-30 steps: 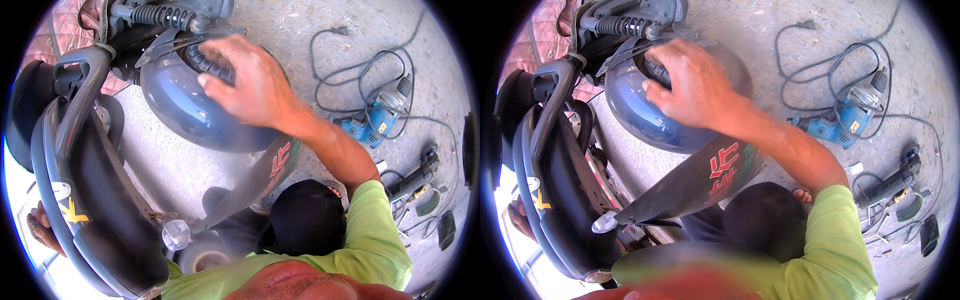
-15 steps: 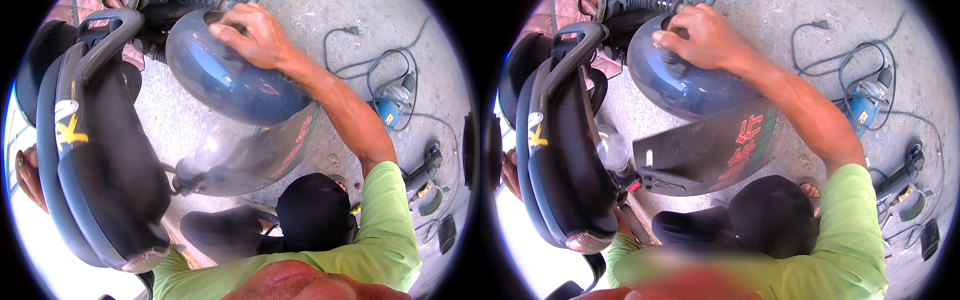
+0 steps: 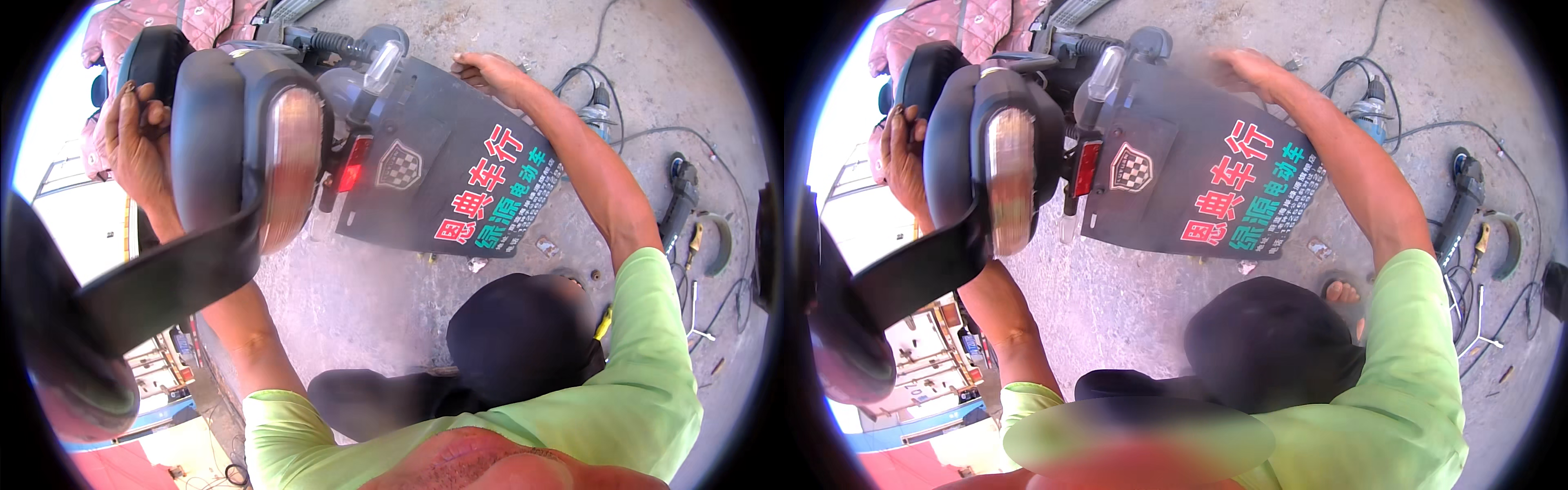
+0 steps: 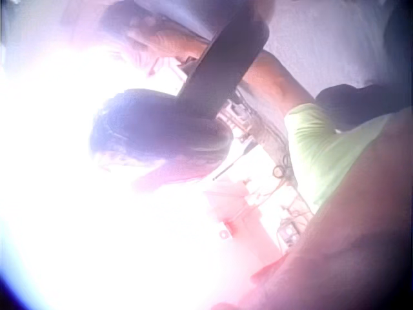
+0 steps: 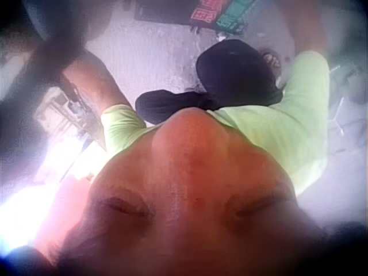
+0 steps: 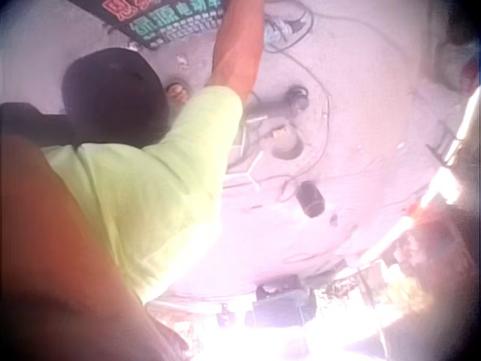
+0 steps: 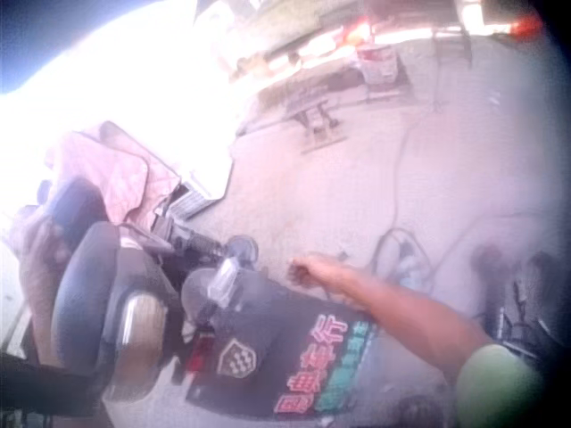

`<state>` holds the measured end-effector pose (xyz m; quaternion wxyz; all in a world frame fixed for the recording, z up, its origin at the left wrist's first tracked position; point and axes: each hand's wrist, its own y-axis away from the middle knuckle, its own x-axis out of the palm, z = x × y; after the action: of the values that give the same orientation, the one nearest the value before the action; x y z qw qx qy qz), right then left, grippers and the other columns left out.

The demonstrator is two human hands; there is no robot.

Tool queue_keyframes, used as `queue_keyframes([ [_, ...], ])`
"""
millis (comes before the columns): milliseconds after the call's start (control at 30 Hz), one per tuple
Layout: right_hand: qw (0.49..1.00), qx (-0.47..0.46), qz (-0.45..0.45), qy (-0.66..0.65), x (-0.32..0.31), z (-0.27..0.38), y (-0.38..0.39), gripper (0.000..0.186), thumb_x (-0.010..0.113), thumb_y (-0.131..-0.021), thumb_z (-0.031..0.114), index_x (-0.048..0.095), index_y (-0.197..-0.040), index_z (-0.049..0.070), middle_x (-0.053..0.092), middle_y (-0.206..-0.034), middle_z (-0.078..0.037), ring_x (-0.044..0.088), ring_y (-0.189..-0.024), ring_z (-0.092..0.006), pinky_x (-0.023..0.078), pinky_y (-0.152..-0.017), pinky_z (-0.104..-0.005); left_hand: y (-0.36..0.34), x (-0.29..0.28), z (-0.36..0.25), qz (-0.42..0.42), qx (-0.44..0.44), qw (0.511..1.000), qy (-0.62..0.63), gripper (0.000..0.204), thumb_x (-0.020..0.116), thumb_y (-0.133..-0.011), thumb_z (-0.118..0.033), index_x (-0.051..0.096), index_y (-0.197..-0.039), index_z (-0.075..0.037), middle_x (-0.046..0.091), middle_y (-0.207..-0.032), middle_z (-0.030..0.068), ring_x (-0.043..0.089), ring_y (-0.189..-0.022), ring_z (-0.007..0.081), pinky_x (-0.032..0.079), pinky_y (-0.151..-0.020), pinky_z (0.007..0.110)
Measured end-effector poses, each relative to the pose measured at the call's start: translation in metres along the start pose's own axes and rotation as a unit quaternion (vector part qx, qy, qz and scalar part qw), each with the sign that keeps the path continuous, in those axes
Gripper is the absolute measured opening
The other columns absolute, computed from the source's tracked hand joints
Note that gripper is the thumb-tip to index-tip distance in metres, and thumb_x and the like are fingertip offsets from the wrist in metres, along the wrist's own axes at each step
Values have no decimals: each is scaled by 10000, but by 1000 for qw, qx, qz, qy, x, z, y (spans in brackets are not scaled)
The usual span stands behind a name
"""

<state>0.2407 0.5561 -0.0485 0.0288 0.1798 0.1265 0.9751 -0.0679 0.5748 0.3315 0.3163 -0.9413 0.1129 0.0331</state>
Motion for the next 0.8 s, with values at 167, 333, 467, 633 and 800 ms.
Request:
queue_keyframes([
  [167, 998, 46, -42, -12, -17, 25, 36, 463, 578, -934, 428, 640, -1194, 50, 692, -1170, -72, 635, -1058, -169, 496, -879, -323, 23, -49, -36, 36, -45, 990, 131, 249, 631, -958, -79, 599, -1191, 0, 679, -1029, 107, 633, -859, 168, 524, -745, 287],
  [333, 992, 12, -98, 74, -54, 72, 82, 389, 561, -955, 382, 632, -1175, 70, 695, -1127, -52, 626, -988, -152, 483, -855, -315, 137, -56, 18, -197, 13, 938, 287, 250, 680, -913, -65, 626, -1137, 34, 701, -991, 128, 652, -809, 175, 539, -723, 310],
  [467, 993, -33, -70, 91, 24, 111, 82, 367, 556, -970, 377, 621, -1163, 72, 681, -1127, -57, 619, -945, -150, 479, -802, -309, 204, -127, 93, -234, -195, 927, 220, 286, 681, -875, -4, 623, -1150, 48, 698, -982, 139, 676, -813, 203, 553, -704, 320],
  [633, 975, -204, -4, 87, 66, 190, 56, 320, 644, -952, 209, 595, -1222, 43, 644, -1160, -81, 622, -1058, -203, 506, -919, -345, 291, -97, 200, -240, -330, 873, 267, 263, 670, -907, -69, 639, -1150, 29, 700, -1014, 113, 670, -831, 196, 537, -721, 316],
  [800, 956, -242, -13, 165, 99, 226, 55, 314, 641, -954, 206, 596, -1216, 39, 644, -1148, -82, 621, -1046, -203, 506, -910, -343, 335, -38, 250, -211, -401, 844, 287, 256, 718, -894, -148, 674, -1097, 3, 704, -988, 92, 657, -801, 170, 534, -698, 311],
])
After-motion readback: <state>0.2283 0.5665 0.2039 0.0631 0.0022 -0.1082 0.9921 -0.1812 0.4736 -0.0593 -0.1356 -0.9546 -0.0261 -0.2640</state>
